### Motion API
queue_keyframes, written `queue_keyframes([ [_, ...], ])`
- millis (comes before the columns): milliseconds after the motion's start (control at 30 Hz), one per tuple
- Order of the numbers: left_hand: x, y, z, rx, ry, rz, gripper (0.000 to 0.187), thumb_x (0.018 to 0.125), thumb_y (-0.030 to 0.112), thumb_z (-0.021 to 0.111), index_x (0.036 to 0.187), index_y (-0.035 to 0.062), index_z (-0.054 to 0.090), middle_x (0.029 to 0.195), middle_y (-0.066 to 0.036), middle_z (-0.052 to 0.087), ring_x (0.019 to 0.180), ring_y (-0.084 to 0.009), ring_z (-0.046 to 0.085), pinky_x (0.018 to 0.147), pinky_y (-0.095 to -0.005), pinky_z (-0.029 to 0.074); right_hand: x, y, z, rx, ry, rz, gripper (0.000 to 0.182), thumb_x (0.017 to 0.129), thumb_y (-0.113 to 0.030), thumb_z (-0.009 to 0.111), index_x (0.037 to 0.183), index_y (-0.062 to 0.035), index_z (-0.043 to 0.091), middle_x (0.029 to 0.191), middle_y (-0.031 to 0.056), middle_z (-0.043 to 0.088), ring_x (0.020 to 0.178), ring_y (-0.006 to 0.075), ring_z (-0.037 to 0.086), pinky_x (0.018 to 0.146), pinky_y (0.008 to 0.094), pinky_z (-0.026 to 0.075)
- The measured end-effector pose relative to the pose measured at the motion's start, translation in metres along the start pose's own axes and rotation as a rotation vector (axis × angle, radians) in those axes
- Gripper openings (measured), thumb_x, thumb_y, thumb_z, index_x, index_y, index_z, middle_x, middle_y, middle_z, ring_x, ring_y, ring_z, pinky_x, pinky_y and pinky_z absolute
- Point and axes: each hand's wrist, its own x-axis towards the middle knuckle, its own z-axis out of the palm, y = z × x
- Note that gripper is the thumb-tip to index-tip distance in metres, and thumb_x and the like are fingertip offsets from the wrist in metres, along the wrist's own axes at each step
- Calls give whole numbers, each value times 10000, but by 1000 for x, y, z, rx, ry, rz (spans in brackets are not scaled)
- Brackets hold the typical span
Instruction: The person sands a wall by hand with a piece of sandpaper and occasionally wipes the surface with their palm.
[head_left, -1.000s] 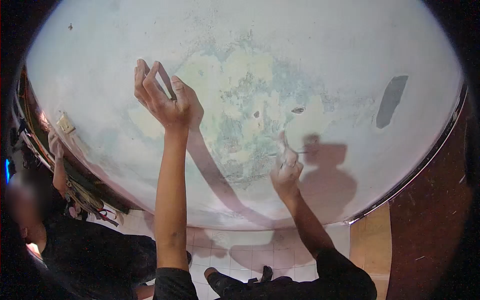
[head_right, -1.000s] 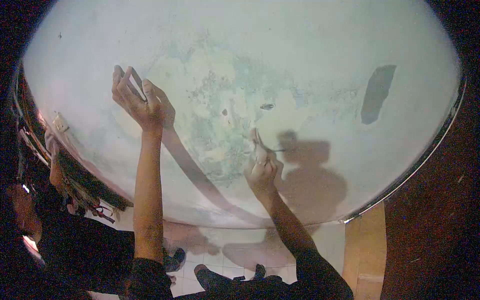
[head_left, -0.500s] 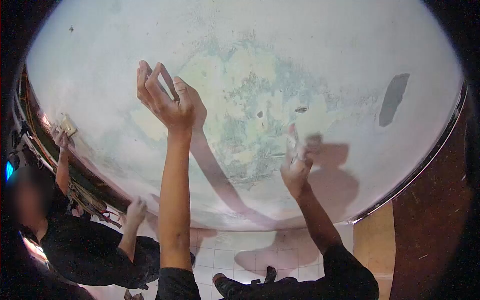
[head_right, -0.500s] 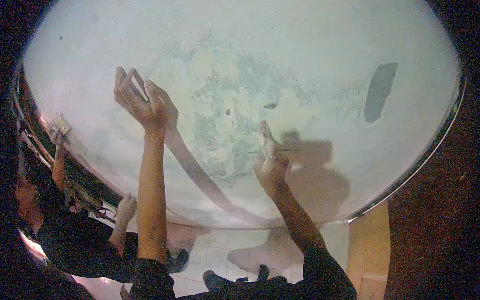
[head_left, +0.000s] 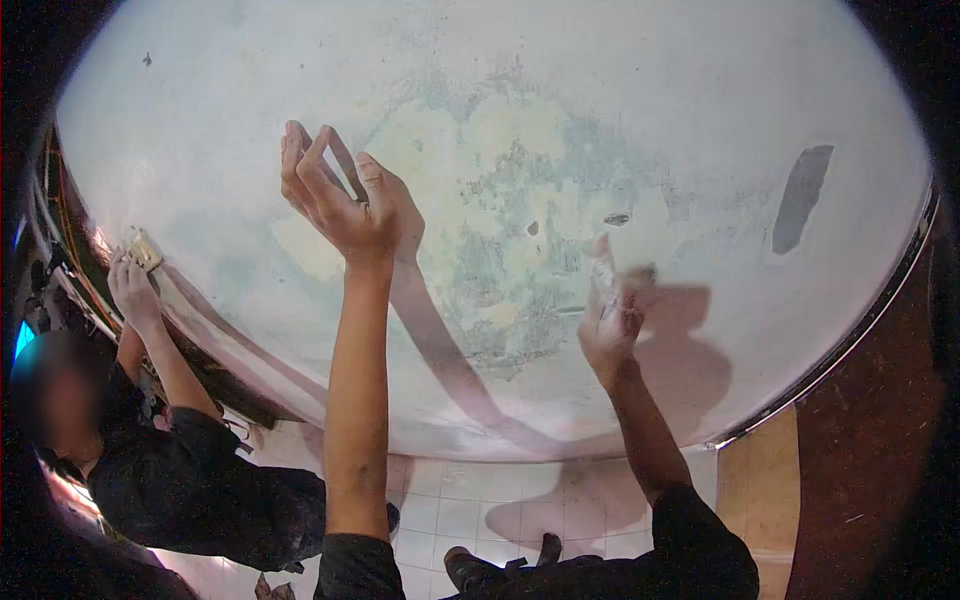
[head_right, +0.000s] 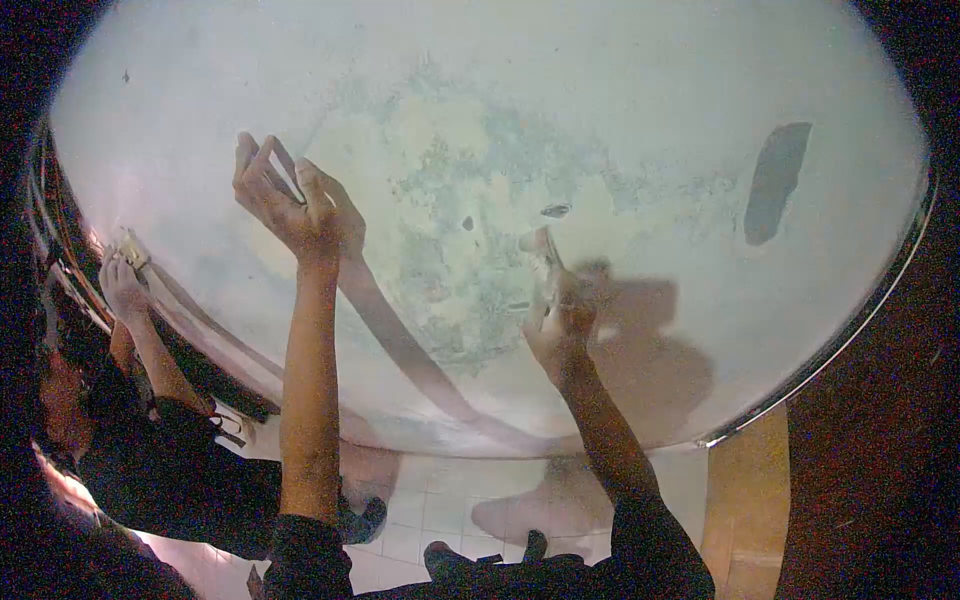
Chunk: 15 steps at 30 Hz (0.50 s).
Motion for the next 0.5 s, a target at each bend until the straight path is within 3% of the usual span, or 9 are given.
queue_keyframes([
  [100,1,0,-2,-1,-3,8,375,899,269,541,1186,27,542,1392,-196,456,1283,-340,395,1071,-464,263,6,1,4,165,151,44,111,923,-46,560,1012,-11,505,820,208,599,714,347,613,628,435,465],
  [333,1,0,-3,3,-14,-13,359,877,224,576,1184,42,540,1392,-191,437,1318,-341,363,1060,-467,277,-16,15,18,268,153,66,136,897,-24,600,997,-4,509,809,160,594,715,236,600,631,365,455],
  [500,2,2,-3,3,-22,-9,355,858,172,579,1185,41,539,1396,-193,425,1314,-349,360,1064,-466,280,-16,21,23,283,208,-11,135,896,-14,590,1008,-2,516,837,135,590,718,228,587,653,330,457],
])
